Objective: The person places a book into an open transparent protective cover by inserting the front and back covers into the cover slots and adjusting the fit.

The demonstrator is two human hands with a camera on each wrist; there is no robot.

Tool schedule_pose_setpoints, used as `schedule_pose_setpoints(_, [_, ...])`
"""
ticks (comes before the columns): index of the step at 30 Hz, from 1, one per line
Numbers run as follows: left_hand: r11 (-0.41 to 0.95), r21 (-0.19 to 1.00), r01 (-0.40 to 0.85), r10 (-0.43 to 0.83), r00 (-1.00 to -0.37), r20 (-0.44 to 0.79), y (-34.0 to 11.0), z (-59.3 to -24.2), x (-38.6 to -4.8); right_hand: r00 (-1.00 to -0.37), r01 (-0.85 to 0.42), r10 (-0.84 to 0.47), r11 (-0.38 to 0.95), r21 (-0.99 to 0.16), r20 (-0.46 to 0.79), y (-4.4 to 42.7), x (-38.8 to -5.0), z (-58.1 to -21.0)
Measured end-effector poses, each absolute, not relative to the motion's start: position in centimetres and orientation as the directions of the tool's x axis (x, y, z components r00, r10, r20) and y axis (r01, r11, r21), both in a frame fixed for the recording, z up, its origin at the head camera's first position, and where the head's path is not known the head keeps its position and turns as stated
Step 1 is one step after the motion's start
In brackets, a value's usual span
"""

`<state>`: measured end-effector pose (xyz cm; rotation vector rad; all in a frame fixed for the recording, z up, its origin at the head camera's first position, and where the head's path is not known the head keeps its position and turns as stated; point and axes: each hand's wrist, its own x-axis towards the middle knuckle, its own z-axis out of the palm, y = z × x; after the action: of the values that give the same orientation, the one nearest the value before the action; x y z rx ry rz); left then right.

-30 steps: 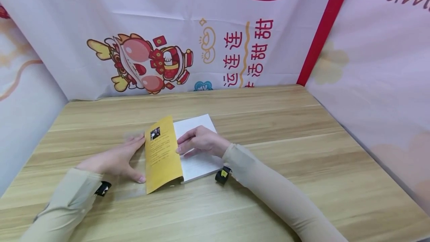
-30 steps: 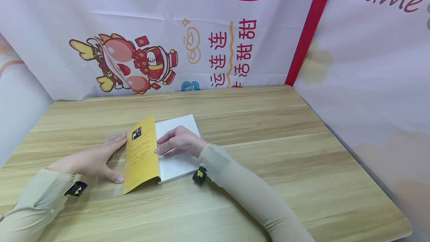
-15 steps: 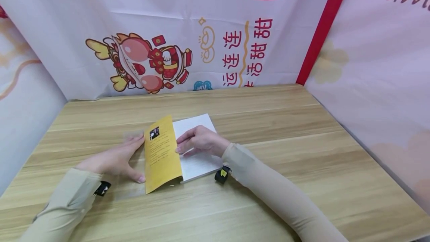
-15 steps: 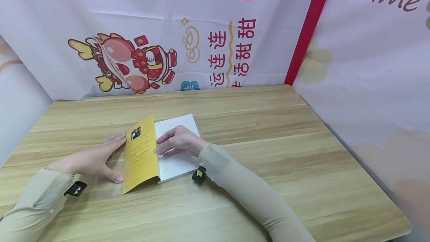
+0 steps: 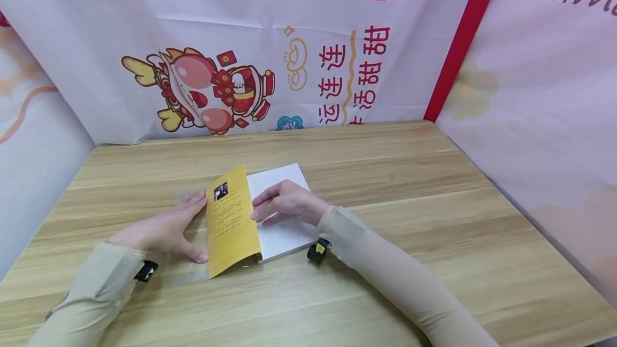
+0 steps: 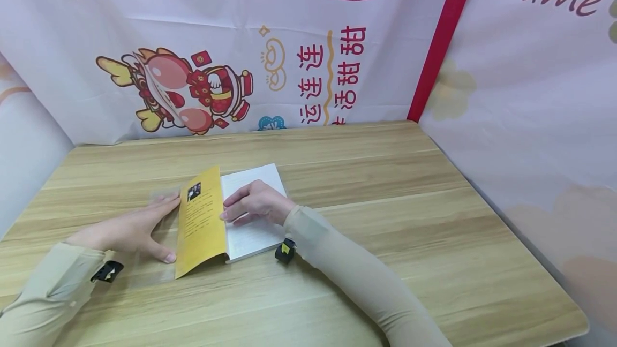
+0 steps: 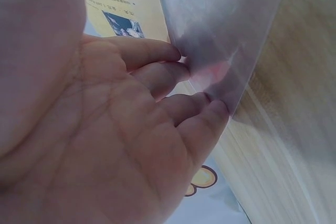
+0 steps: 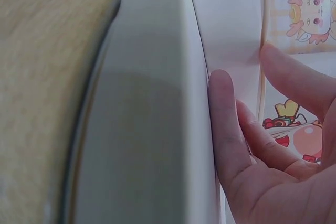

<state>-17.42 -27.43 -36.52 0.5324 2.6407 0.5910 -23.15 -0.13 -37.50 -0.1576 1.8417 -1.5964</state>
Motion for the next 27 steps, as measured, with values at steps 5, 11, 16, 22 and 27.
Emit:
schedule_pose_setpoints(5, [0.837, 0.47, 0.28, 0.44, -0.854, -0.276, -27.43, -36.41, -17.47, -0.763, 0.327, -0.504, 0.238, -0.914, -0.404, -0.11, -23.08, -37.39])
schedule_pose_setpoints(11, [0.838, 0.469, 0.279, 0.44, -0.853, -0.279, -27.38, -36.35, -17.48, -0.771, 0.312, -0.494, 0.256, -0.915, -0.402, -0.11, -22.95, -37.25])
schedule_pose_setpoints(16, [0.836, 0.463, 0.295, 0.449, -0.852, -0.269, -27.42, -36.46, -17.31, -0.773, 0.305, -0.501, 0.246, -0.92, -0.39, -0.21, -22.84, -37.48])
schedule_pose_setpoints(22, [0.837, 0.459, 0.299, 0.451, -0.851, -0.269, -27.39, -36.52, -17.24, -0.777, 0.295, -0.509, 0.224, -0.929, -0.37, -0.19, -22.78, -37.7])
schedule_pose_setpoints(27, [0.841, 0.456, 0.292, 0.444, -0.853, -0.273, -27.5, -36.53, -17.29, -0.791, 0.271, -0.496, 0.242, -0.932, -0.359, -0.21, -22.63, -37.56])
